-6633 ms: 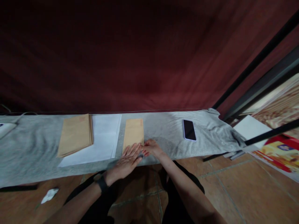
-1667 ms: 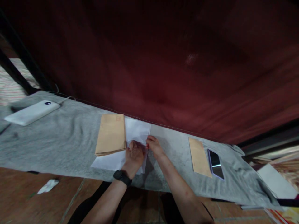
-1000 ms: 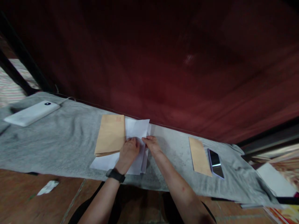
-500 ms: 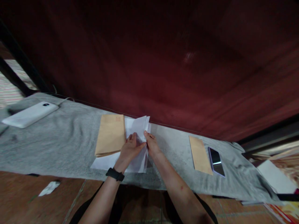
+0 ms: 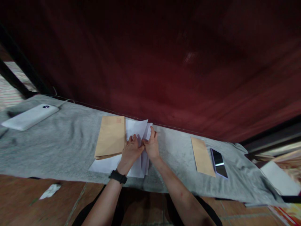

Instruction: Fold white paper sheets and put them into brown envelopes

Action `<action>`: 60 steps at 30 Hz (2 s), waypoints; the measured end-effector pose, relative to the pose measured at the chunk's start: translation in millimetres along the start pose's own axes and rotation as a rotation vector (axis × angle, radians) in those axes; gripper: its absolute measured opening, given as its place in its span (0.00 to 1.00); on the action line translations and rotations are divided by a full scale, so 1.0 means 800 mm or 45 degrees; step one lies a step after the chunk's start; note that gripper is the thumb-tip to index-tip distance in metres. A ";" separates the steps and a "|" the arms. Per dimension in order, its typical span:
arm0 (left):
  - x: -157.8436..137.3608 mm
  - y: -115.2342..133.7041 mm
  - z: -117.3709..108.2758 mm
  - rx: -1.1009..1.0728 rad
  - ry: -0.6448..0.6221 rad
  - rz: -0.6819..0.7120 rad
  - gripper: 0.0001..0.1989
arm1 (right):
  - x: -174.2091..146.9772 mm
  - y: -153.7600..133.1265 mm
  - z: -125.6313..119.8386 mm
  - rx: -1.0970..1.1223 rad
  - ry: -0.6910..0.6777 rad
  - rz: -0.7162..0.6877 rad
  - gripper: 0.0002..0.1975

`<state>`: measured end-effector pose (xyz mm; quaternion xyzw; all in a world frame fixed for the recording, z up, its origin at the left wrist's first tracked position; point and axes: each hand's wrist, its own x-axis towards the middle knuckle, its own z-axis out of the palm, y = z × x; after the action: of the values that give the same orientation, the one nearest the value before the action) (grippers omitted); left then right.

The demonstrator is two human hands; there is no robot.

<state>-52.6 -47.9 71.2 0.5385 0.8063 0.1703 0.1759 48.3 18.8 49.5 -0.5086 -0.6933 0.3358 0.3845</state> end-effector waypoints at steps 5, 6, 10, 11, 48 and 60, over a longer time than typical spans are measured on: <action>-0.006 0.005 -0.011 0.009 -0.058 -0.070 0.34 | 0.002 -0.006 0.000 -0.192 -0.057 -0.009 0.11; -0.006 0.005 -0.012 0.008 -0.060 -0.064 0.32 | 0.004 -0.006 0.002 -0.164 -0.115 0.023 0.07; -0.001 0.000 -0.013 -0.041 -0.096 0.040 0.23 | 0.008 -0.003 0.013 -0.059 -0.264 0.168 0.13; 0.001 -0.001 -0.014 -0.053 -0.114 0.057 0.22 | 0.009 -0.002 0.015 -0.037 -0.290 0.200 0.13; 0.029 0.079 0.099 -0.443 -0.026 0.100 0.29 | -0.040 0.159 -0.227 -0.328 0.421 0.105 0.24; 0.039 0.083 0.102 -0.422 -0.011 0.088 0.26 | -0.083 0.132 -0.145 -0.843 -0.158 -0.303 0.25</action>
<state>28.0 11.7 26.6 0.5303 0.7473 0.3046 0.2598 209.2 -9.6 2.2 -0.4998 -0.8411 0.0761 0.1923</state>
